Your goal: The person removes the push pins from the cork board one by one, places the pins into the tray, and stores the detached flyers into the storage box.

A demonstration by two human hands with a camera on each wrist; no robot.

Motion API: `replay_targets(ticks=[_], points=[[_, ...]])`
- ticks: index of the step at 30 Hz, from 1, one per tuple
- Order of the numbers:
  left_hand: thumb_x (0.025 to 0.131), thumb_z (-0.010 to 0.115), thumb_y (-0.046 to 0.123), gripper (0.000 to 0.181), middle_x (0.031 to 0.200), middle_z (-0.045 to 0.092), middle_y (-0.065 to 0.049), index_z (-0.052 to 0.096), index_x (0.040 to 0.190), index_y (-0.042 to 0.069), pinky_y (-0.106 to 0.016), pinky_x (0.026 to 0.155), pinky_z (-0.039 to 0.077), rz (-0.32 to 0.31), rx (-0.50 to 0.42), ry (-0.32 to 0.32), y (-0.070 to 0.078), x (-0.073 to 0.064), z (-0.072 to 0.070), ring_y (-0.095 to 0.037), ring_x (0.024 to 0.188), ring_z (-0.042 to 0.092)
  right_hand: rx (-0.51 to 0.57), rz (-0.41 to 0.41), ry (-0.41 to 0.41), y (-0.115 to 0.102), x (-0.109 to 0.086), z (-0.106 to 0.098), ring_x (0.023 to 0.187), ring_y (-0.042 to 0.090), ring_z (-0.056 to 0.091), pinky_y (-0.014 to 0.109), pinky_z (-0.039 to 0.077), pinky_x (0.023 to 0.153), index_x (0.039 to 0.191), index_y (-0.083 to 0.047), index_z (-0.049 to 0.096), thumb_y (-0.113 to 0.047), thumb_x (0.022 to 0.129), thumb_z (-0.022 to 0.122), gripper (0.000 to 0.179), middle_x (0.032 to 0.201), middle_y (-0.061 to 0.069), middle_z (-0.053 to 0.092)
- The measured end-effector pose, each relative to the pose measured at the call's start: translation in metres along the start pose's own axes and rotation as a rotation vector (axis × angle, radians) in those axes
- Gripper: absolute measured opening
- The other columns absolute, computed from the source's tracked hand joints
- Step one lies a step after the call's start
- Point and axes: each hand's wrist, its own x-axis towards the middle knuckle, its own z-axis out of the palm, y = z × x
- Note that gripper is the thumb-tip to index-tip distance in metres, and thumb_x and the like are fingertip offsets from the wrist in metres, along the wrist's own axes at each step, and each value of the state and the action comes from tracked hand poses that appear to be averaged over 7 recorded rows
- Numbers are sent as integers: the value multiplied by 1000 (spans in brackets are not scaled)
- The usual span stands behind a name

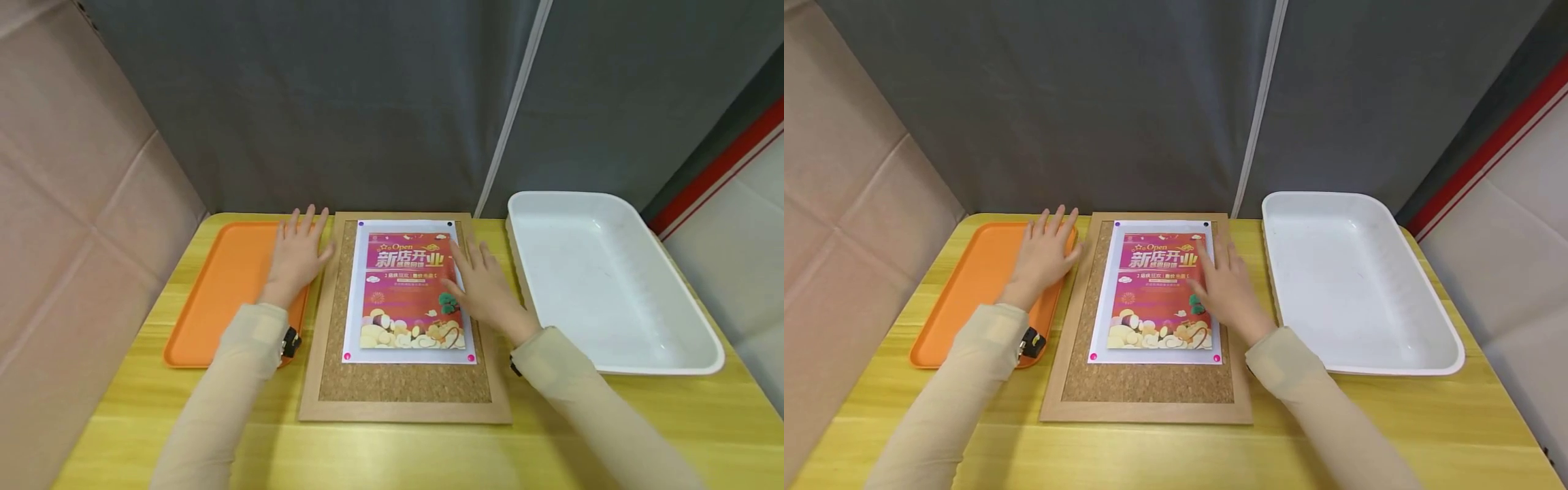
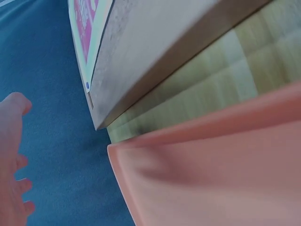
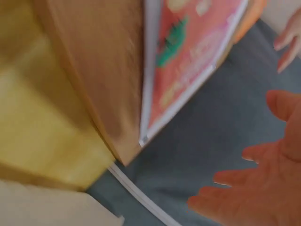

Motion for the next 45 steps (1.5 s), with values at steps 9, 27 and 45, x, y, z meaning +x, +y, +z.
replay_targets(ticks=[9, 27, 45], points=[[100, 40, 37, 62, 159, 19, -15, 18, 154, 16, -57, 117, 16, 40, 9, -25, 7, 5, 7, -40, 145, 19, -48, -14, 35, 10, -9, 38, 140, 53, 18, 59, 23, 114, 150, -3, 24, -36, 95, 57, 72, 156, 28, 14], [98, 48, 28, 58, 150, 37, -20, 31, 149, 7, -53, 114, 28, 3, -235, -53, 18, 19, 24, -40, 137, 37, -33, 38, -14, 37, -21, 58, 139, 53, 20, 61, 21, 114, 150, -2, 23, -38, 99, 45, 66, 156, 29, 14], [97, 50, 15, 49, 143, 46, -18, 38, 144, 5, -46, 104, 45, -168, -697, -126, 16, 37, 30, -35, 129, 48, -33, -19, -106, 42, -21, 60, 143, 50, 10, 60, 19, 115, 152, -6, 20, -33, 101, 41, 61, 158, 28, 2]])
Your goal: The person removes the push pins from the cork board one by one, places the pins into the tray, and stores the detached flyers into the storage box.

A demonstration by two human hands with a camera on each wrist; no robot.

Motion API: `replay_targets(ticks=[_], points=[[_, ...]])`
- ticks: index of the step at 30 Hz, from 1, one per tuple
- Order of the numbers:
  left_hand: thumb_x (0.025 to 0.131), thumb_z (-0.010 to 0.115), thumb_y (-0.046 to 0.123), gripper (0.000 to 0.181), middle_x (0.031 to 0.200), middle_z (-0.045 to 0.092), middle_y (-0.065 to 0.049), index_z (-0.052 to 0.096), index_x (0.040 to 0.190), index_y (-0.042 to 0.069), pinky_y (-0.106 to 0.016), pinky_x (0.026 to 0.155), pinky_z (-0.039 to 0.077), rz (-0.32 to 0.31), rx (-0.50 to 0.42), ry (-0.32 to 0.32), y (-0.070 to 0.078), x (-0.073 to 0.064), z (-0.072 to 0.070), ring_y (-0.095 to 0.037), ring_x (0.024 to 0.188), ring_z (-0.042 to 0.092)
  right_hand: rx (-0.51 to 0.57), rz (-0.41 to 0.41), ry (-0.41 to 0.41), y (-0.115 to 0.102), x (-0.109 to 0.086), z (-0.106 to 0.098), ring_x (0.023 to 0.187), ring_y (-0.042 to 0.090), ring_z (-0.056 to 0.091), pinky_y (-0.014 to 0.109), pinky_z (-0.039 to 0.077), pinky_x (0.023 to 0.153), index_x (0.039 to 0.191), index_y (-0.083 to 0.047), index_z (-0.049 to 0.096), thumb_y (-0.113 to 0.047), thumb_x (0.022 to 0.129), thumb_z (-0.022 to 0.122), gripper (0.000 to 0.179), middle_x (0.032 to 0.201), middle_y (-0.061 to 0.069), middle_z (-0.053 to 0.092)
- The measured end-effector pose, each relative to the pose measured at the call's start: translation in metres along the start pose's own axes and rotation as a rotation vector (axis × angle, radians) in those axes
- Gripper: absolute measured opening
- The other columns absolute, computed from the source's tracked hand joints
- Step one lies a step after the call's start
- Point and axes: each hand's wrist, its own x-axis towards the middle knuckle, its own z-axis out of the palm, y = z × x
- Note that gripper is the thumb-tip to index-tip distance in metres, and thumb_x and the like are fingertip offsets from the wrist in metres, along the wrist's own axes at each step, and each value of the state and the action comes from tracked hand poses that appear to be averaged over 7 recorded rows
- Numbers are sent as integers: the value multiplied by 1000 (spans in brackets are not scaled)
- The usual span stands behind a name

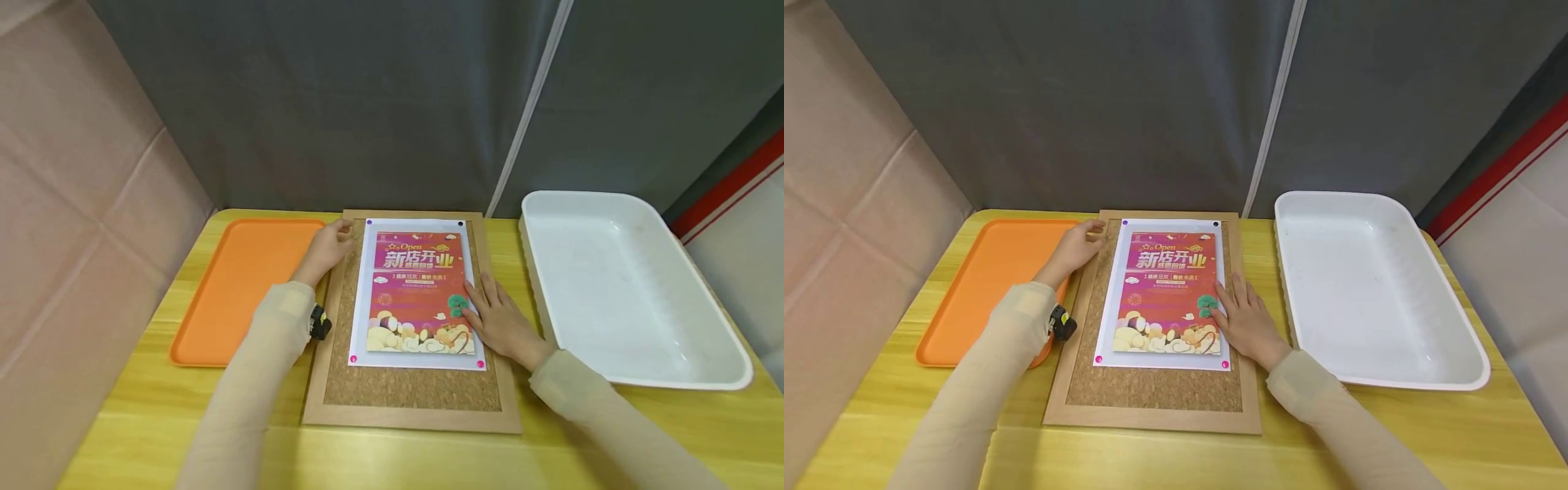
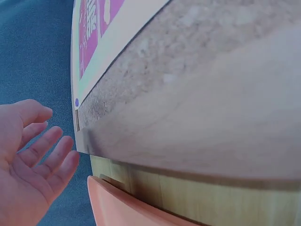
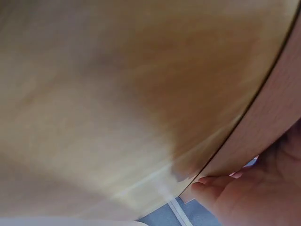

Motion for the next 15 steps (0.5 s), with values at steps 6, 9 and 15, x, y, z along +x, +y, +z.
replay_targets(ticks=[6, 9, 15], points=[[96, 51, 9, 46, 139, 49, -21, 42, 140, -1, -44, 104, 45, 32, -49, -14, 3, 3, 0, -36, 128, 49, 12, 12, -22, -1, -2, 0, 144, 51, 6, 59, 18, 116, 153, -7, 18, -35, 102, 39, 62, 159, 26, -3], [94, 51, 7, 45, 137, 50, -21, 44, 138, -2, -44, 105, 44, 26, -75, -19, 4, 4, 0, -36, 127, 49, 13, 11, -20, -2, -5, 1, 143, 51, 6, 59, 18, 116, 153, -7, 18, -34, 102, 40, 62, 158, 26, -3], [92, 51, 4, 42, 132, 54, -22, 49, 133, -3, -42, 104, 44, 6, -80, -10, 6, 7, 3, -34, 124, 52, -3, -13, 4, -2, -11, 3, 143, 51, 7, 59, 19, 115, 152, -6, 19, -33, 101, 42, 62, 158, 28, -1]])
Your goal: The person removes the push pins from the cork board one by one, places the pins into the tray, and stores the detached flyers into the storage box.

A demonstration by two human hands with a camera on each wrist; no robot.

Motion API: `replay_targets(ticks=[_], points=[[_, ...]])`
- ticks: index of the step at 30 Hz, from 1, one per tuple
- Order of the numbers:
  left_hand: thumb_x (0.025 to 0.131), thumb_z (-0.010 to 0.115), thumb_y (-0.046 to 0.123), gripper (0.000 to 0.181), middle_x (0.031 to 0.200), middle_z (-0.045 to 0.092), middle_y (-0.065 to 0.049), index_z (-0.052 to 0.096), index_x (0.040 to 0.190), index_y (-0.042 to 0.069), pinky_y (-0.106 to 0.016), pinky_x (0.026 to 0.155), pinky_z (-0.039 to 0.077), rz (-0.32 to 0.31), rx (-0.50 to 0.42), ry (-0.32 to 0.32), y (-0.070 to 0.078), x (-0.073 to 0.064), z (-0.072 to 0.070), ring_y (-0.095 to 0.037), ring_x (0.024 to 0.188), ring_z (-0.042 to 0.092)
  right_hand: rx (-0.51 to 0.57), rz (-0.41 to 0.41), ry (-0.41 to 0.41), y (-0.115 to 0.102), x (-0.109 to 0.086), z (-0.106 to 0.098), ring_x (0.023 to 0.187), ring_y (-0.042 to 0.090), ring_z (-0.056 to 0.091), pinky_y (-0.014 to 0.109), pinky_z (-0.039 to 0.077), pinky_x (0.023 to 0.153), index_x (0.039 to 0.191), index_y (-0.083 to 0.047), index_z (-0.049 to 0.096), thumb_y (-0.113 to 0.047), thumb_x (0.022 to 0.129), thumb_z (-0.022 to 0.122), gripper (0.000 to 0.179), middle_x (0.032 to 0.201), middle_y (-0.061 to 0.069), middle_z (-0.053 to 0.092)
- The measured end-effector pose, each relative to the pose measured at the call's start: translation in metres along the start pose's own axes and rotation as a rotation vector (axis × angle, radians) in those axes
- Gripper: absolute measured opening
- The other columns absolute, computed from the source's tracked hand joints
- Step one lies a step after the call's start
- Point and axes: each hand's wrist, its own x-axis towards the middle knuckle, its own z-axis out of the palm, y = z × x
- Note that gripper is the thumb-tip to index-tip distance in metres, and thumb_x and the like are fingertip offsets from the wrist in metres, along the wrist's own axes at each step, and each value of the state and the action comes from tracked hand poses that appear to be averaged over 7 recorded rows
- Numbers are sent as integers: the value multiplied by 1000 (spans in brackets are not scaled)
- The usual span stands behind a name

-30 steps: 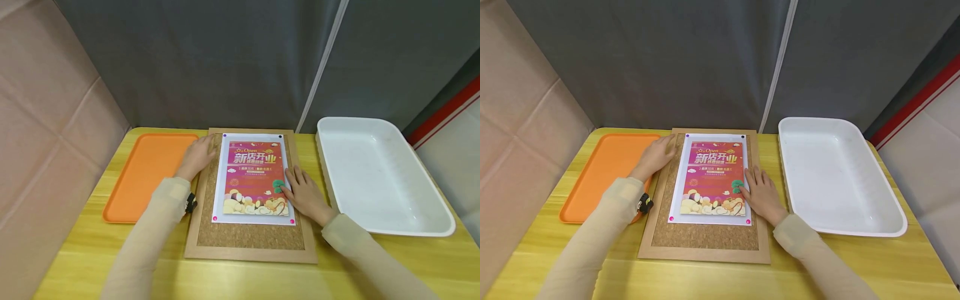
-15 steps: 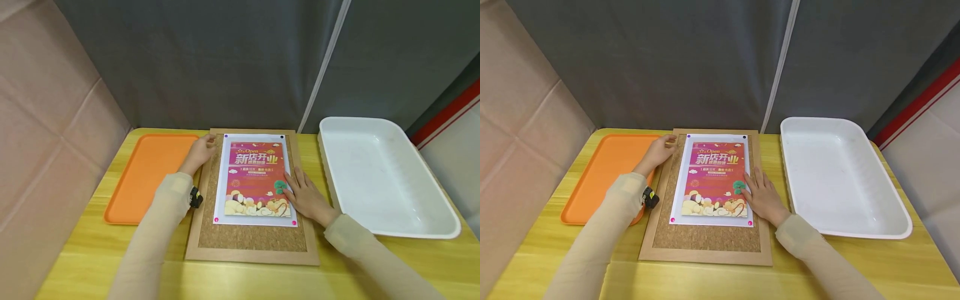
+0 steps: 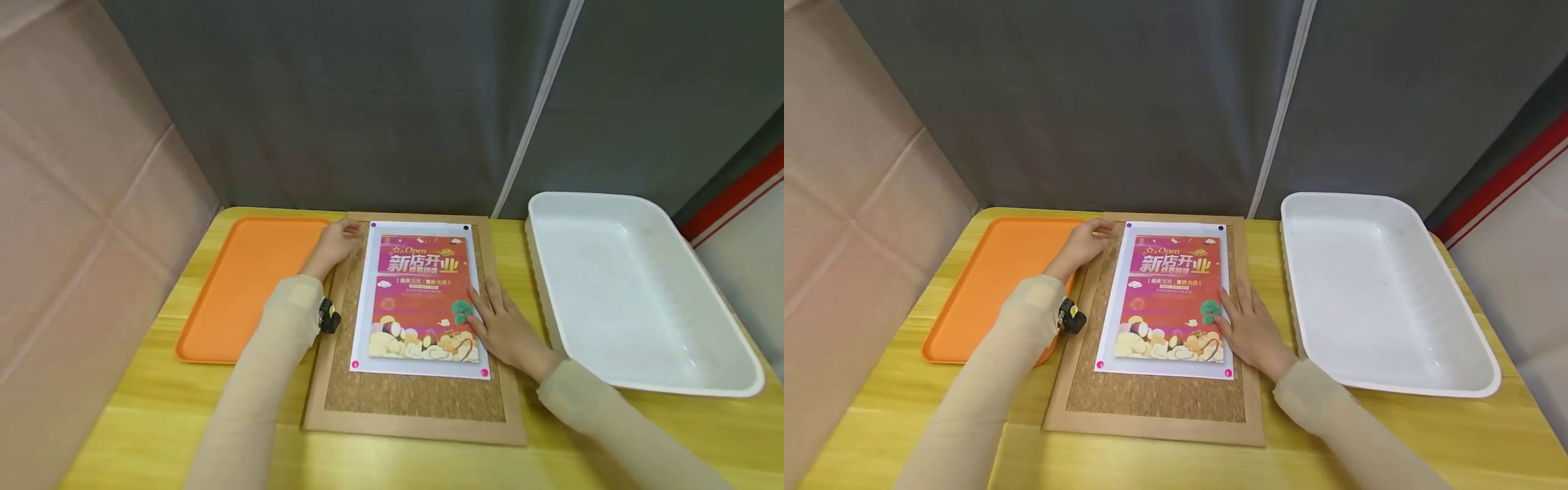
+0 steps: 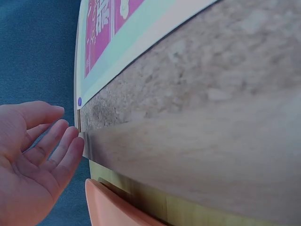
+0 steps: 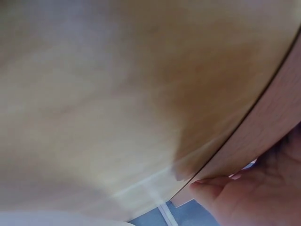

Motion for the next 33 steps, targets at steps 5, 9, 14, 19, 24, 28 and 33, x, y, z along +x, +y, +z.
replay_targets(ticks=[5, 9, 14, 19, 24, 28, 33], points=[[91, 52, 3, 40, 130, 56, -23, 50, 130, -5, -41, 105, 44, -4, -4, -1, -1, 4, 2, -34, 124, 52, -5, -5, 13, -2, -6, 1, 142, 52, 10, 60, 22, 114, 152, -6, 21, -33, 100, 44, 63, 158, 28, 2], [90, 52, 1, 39, 129, 56, -24, 52, 128, -6, -41, 106, 43, 0, -2, 0, -2, 7, 6, -34, 124, 52, -10, -13, 13, -3, -12, 0, 143, 51, 11, 60, 22, 114, 151, -5, 23, -33, 100, 45, 62, 158, 29, 4], [90, 52, 1, 35, 127, 58, -23, 55, 124, -5, -39, 105, 43, -4, 1, 11, -3, 12, 13, -33, 121, 54, -27, -15, 24, -4, -20, 1, 141, 53, 15, 60, 25, 113, 151, -6, 25, -34, 100, 45, 62, 157, 29, 7], [91, 54, 3, 32, 124, 60, -20, 58, 122, -3, -38, 104, 45, -21, 20, 26, -1, 17, 21, -31, 119, 56, -42, -4, 35, -2, -23, 5, 139, 55, 18, 60, 27, 112, 151, -7, 26, -36, 99, 46, 62, 157, 29, 9], [93, 55, 6, 29, 122, 62, -19, 58, 121, -3, -38, 102, 45, -33, 50, 51, -1, 22, 24, -30, 115, 56, -58, -12, 59, -3, -23, 7, 139, 54, 21, 59, 28, 111, 150, -7, 27, -34, 99, 47, 62, 156, 29, 11], [93, 54, 6, 30, 122, 61, -19, 58, 122, -2, -38, 103, 44, -26, 65, 52, 0, 24, 25, -30, 115, 56, -70, -18, 71, -5, -24, 7, 137, 55, 24, 59, 30, 111, 150, -7, 28, -34, 99, 47, 61, 156, 30, 13], [94, 54, 7, 28, 120, 62, -18, 59, 121, 0, -37, 102, 45, -13, 105, 49, 0, 26, 27, -29, 111, 57, -78, -19, 83, -5, -24, 8, 136, 56, 26, 59, 29, 111, 150, -6, 29, -33, 99, 48, 61, 156, 29, 14]])
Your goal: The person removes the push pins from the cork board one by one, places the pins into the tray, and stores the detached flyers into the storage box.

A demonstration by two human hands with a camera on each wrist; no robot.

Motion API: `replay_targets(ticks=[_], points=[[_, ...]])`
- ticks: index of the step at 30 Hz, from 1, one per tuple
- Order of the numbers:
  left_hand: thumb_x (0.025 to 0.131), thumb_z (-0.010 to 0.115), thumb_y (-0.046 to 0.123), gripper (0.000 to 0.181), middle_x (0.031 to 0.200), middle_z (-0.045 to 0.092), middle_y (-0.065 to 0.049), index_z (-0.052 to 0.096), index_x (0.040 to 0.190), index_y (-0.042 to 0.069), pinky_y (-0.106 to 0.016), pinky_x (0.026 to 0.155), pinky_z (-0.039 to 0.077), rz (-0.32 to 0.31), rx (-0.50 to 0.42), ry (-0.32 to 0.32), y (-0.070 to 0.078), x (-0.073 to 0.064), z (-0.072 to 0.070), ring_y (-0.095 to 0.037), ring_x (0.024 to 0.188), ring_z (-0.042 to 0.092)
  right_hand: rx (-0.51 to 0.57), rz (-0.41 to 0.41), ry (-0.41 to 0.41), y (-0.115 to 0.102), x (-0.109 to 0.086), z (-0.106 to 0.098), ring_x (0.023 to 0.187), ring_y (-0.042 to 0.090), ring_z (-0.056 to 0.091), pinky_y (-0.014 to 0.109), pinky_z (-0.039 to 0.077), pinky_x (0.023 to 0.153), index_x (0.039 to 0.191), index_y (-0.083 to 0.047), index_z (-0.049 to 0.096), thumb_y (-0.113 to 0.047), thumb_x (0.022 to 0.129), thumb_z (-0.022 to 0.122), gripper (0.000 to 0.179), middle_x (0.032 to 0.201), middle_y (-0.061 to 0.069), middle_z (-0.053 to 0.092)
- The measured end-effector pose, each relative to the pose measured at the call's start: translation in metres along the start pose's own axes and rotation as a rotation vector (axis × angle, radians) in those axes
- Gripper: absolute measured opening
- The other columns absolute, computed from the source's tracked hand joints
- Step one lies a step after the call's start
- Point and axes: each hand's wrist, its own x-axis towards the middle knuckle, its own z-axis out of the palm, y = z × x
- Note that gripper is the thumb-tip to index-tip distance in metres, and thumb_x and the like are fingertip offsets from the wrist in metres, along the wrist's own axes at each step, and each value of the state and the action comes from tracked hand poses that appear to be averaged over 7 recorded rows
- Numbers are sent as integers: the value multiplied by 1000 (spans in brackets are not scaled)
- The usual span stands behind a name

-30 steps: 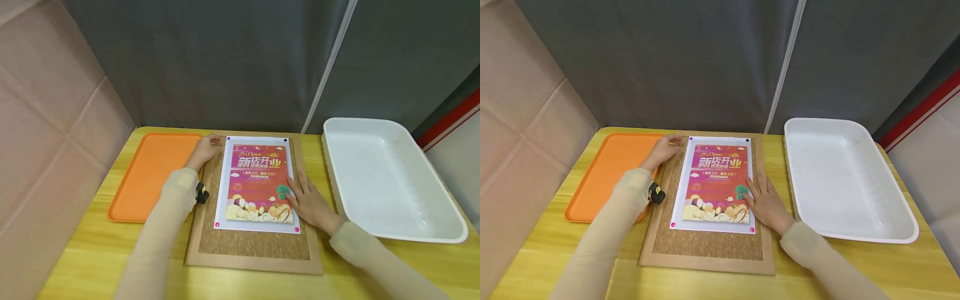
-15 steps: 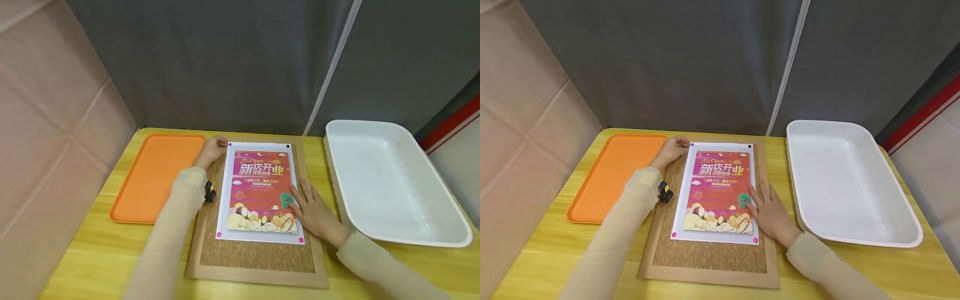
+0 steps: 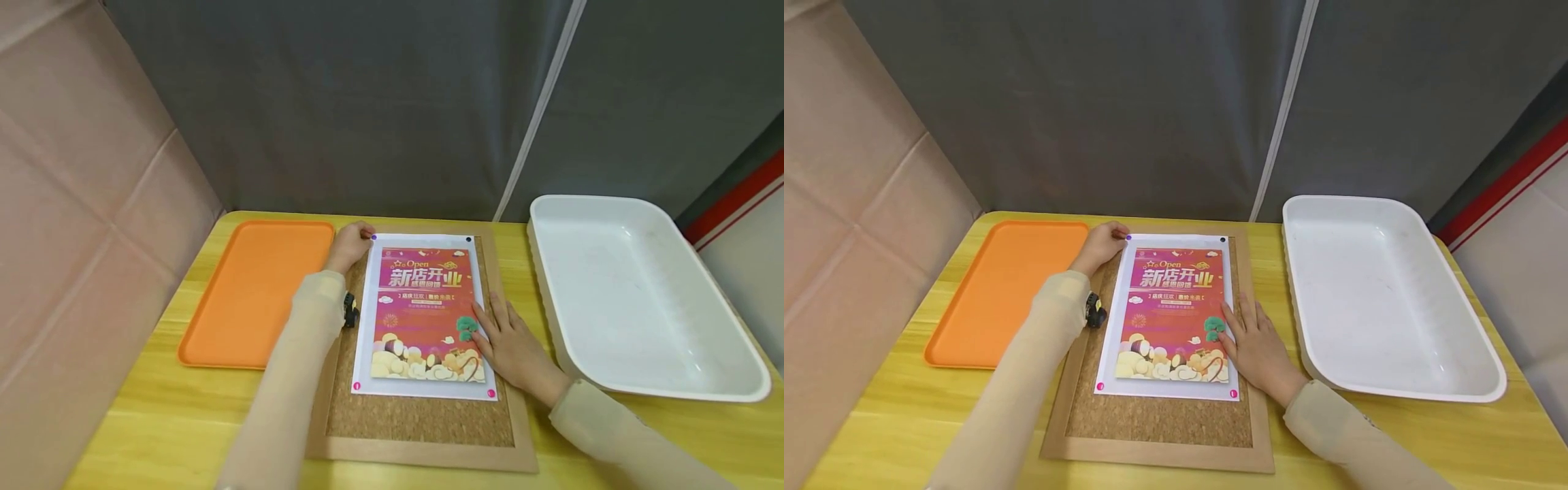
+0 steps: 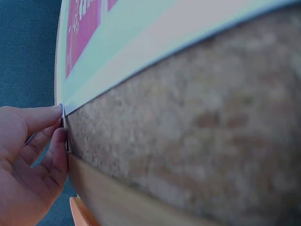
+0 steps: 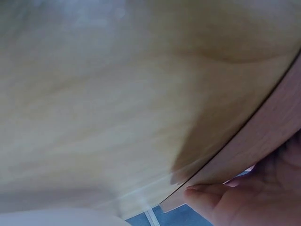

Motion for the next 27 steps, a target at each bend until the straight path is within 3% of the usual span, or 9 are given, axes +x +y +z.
replay_targets(ticks=[10, 15, 27], points=[[95, 56, 12, 26, 117, 63, -13, 60, 119, 4, -38, 101, 46, -5, 123, 41, 4, -1, 4, -27, 105, 56, -18, -4, 18, -1, 0, 1, 136, 57, 24, 60, 28, 111, 149, -6, 30, -33, 99, 48, 60, 155, 30, 17], [95, 57, 13, 25, 116, 63, -12, 60, 119, 5, -37, 99, 47, -1, 171, 38, 5, -1, 4, -25, 103, 56, 37, 8, -9, 0, -1, 1, 138, 57, 18, 61, 24, 112, 150, -7, 28, -34, 99, 48, 61, 156, 29, 13], [95, 56, 12, 22, 114, 63, -11, 62, 115, 6, -36, 97, 48, -80, 122, 17, 9, -1, 2, -24, 102, 56, 121, 28, -47, 2, -1, 2, 142, 54, 9, 61, 19, 114, 152, -9, 23, -36, 100, 44, 62, 158, 26, 5]])
